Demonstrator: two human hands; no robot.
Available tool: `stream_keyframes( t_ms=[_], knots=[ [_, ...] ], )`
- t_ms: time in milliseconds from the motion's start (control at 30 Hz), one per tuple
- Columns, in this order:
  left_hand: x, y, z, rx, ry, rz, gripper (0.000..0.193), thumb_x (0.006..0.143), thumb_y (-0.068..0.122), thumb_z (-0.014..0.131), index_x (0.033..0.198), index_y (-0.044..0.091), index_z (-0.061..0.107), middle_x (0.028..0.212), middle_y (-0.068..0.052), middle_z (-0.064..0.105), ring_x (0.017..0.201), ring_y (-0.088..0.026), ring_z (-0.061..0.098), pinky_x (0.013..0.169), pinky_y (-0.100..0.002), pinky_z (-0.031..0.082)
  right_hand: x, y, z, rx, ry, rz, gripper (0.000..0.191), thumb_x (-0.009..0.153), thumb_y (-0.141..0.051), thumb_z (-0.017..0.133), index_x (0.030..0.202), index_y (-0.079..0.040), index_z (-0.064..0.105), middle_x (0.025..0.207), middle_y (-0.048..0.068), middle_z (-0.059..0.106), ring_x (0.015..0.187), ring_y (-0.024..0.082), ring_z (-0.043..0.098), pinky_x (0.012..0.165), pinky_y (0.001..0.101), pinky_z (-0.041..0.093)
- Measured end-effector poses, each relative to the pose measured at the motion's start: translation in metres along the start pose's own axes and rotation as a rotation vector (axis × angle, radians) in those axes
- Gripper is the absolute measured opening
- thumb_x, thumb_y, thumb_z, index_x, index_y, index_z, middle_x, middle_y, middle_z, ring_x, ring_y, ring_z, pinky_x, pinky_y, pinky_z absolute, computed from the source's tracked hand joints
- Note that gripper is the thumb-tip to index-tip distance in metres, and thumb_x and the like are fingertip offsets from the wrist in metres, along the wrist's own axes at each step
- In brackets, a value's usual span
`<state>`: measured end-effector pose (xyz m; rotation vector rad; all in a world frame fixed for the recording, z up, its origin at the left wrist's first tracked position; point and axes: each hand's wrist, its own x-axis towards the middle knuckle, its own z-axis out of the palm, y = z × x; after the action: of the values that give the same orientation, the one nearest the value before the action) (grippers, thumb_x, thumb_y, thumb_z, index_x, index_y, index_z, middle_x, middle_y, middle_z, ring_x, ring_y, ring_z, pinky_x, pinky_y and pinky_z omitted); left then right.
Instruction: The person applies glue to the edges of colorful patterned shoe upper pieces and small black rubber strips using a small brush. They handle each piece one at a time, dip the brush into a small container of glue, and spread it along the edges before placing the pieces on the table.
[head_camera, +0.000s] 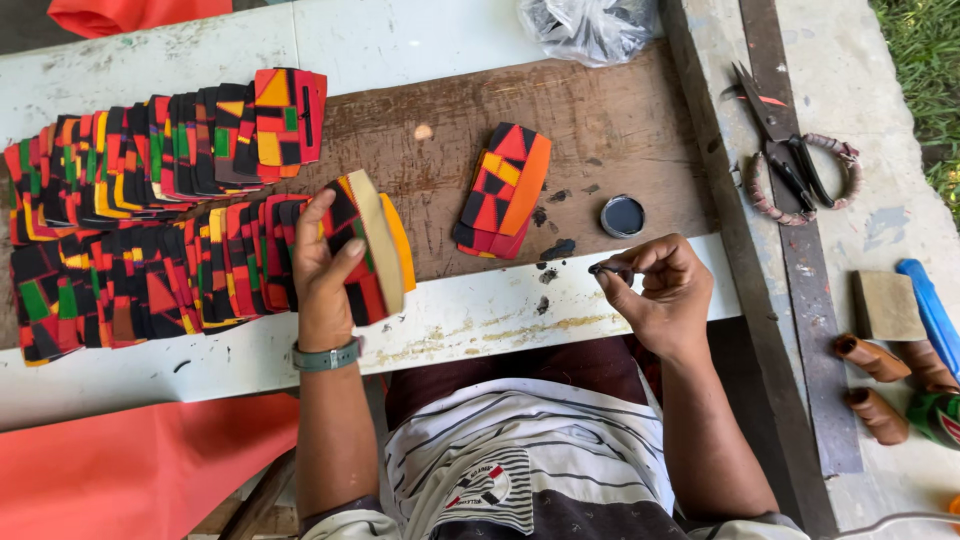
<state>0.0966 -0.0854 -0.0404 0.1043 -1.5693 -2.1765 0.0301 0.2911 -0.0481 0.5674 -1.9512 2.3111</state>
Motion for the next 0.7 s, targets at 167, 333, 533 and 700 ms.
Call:
stream_keyframes(
  t_ms=[167,333,533,700],
  knots=[
    [0.020,-0.014,-0.013,0.523,0.008,0.011,0.066,0.087,0.001,0.078,0.147,0.000,0.050,0.145,-0.012,0.058,0.129,-0.018,0.058,0.111,-0.033,0.049,-0.007,0.005,0.019,0.041,-0.004,-0.005,0.033,0.088,0.013,0.076,0.100,-0.004,0.051,0.101,0.009,0.065,0.099,0.014,0.069,0.085,0.0275,0.059],
    [0.029,-0.023,-0.020,0.498,-0.039,0.032,0.068,0.086,0.000,0.080,0.146,0.000,0.048,0.146,-0.013,0.055,0.132,-0.018,0.056,0.114,-0.033,0.048,-0.010,0.007,0.033,0.020,-0.011,0.037,0.032,0.087,0.012,0.075,0.098,-0.005,0.050,0.099,0.011,0.068,0.098,0.014,0.071,0.082,0.0274,0.059],
    [0.027,-0.017,-0.037,-0.016,-0.130,-0.012,0.080,0.083,0.008,0.086,0.151,0.005,0.045,0.147,-0.009,0.054,0.134,-0.019,0.056,0.116,-0.033,0.048,-0.003,0.006,0.049,-0.016,-0.015,0.040,0.032,0.087,0.013,0.075,0.098,-0.005,0.050,0.100,0.011,0.070,0.097,0.014,0.070,0.082,0.0269,0.059],
    [0.021,-0.017,-0.040,-0.374,-0.262,-0.106,0.092,0.081,0.013,0.092,0.156,0.009,0.039,0.138,-0.009,0.063,0.122,-0.021,0.063,0.104,-0.032,0.053,0.006,-0.007,0.087,-0.105,-0.175,0.060,0.040,0.084,0.011,0.076,0.116,-0.002,0.055,0.097,0.007,0.071,0.096,0.013,0.072,0.085,0.0278,0.057]
  ],
)
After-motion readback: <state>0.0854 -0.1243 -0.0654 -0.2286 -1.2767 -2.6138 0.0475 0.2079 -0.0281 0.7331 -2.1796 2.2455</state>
